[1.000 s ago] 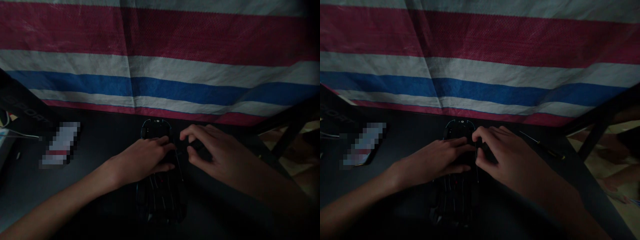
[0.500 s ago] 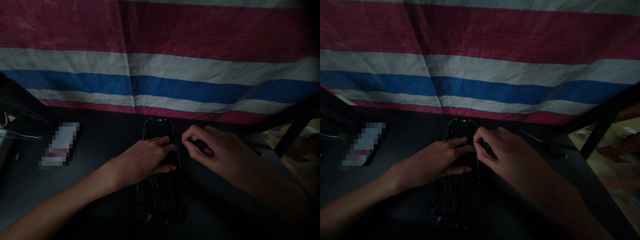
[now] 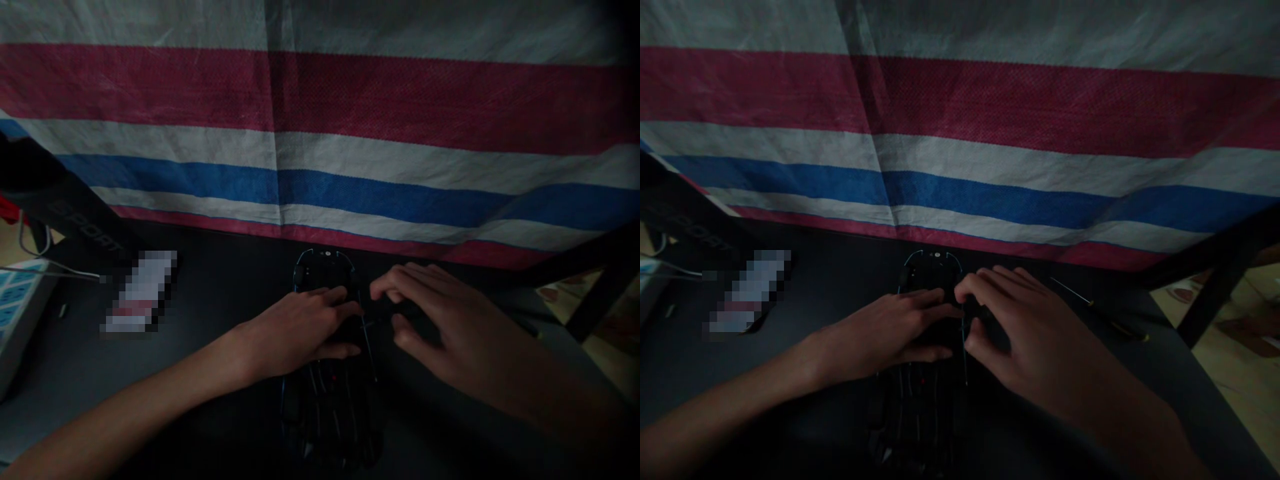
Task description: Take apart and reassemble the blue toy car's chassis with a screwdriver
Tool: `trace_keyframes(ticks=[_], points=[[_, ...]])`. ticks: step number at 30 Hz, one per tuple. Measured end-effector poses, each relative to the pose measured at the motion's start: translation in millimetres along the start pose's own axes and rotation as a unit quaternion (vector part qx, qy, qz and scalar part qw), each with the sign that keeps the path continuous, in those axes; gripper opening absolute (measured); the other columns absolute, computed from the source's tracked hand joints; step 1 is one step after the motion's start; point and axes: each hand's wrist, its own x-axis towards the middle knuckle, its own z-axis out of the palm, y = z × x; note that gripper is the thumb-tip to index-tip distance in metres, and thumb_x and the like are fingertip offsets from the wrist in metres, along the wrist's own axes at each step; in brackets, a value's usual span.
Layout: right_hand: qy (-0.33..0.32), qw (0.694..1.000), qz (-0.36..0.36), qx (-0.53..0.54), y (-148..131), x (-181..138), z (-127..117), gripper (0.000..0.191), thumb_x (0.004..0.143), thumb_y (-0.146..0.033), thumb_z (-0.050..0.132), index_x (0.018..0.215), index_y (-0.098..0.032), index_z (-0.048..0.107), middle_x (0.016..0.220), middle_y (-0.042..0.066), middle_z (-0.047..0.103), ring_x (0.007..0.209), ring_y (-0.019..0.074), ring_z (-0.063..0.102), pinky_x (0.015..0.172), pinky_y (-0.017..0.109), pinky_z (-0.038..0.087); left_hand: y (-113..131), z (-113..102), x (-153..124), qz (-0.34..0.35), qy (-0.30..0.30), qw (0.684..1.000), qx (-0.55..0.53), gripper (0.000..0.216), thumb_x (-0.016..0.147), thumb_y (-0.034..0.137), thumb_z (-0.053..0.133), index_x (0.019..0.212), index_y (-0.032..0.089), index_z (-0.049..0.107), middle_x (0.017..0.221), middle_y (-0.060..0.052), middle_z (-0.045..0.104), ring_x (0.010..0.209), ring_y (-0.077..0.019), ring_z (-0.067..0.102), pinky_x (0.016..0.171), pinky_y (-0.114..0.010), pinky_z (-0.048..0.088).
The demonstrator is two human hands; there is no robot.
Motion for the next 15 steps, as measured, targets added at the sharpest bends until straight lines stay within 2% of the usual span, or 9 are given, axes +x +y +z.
trace_keyframes(ticks=[2,4,5,8,10,14,15], points=[[-0.006,1.000,0.020,-0.010,0.8,0.6,1.2,0.007,0.100,-0.022,0.049,0.100,-0.027,0.054,0.083,0.000,0.065,0.077,0.0213,0.063,0.076,0.041,0.046,0.5,-0.8,0.1,0.000,-0.002,1.000,0.003,0.046,0.102,0.044,0.062,0.142,0.021,0.058,0.128,-0.011,0.064,0.109,-0.0266,0.071,0.089,-0.037,0.059],[-0.009,0.999,0.029,0.010,1.6,1.4,2.8,0.007,0.102,-0.024,0.048,0.097,-0.027,0.053,0.078,-0.001,0.063,0.072,0.0203,0.060,0.071,0.038,0.045,1.4,-1.9,0.2,-0.003,-0.005,1.000,0.005,0.045,0.102,0.043,0.062,0.141,0.020,0.059,0.129,-0.011,0.064,0.109,-0.0267,0.071,0.088,-0.038,0.059],[-0.007,0.999,0.025,0.024,1.4,1.8,3.3,0.006,0.100,-0.021,0.049,0.100,-0.027,0.052,0.083,0.000,0.064,0.077,0.0206,0.061,0.073,0.038,0.046,1.9,-2.4,0.3,-0.005,-0.007,1.000,0.005,0.045,0.102,0.043,0.062,0.140,0.020,0.059,0.129,-0.011,0.064,0.109,-0.0269,0.071,0.089,-0.038,0.059],[0.008,0.999,0.005,0.034,-2.1,2.3,3.2,0.026,0.090,-0.012,0.054,0.111,-0.026,0.051,0.105,0.004,0.066,0.099,0.0236,0.062,0.088,0.041,0.046,2.7,-3.6,0.6,-0.010,-0.017,1.000,0.003,0.046,0.102,0.044,0.062,0.141,0.020,0.058,0.131,-0.012,0.063,0.111,-0.0278,0.071,0.090,-0.039,0.059],[0.015,1.000,0.003,0.008,-5.2,2.1,2.6,0.029,0.087,-0.011,0.055,0.111,-0.025,0.051,0.107,0.005,0.066,0.102,0.0257,0.061,0.091,0.043,0.045,2.9,-3.8,0.6,-0.010,-0.019,1.000,0.001,0.046,0.102,0.045,0.061,0.141,0.020,0.058,0.131,-0.012,0.063,0.110,-0.0273,0.071,0.090,-0.039,0.059],[0.027,0.999,0.034,-0.030,-3.9,2.1,4.9,0.004,0.099,-0.023,0.051,0.101,-0.026,0.053,0.088,0.002,0.067,0.078,0.0227,0.061,0.075,0.039,0.045,2.8,-3.2,0.5,-0.007,-0.017,1.000,0.008,0.044,0.102,0.044,0.062,0.140,0.021,0.059,0.127,-0.011,0.064,0.107,-0.0260,0.071,0.086,-0.036,0.059],[0.027,0.999,0.034,-0.026,-1.9,2.3,5.8,0.004,0.101,-0.025,0.050,0.100,-0.026,0.053,0.086,0.001,0.067,0.074,0.0216,0.060,0.072,0.038,0.044,2.8,-2.9,0.5,-0.007,-0.016,1.000,0.009,0.044,0.102,0.043,0.062,0.140,0.021,0.059,0.127,-0.011,0.064,0.107,-0.0259,0.071,0.086,-0.036,0.059]])
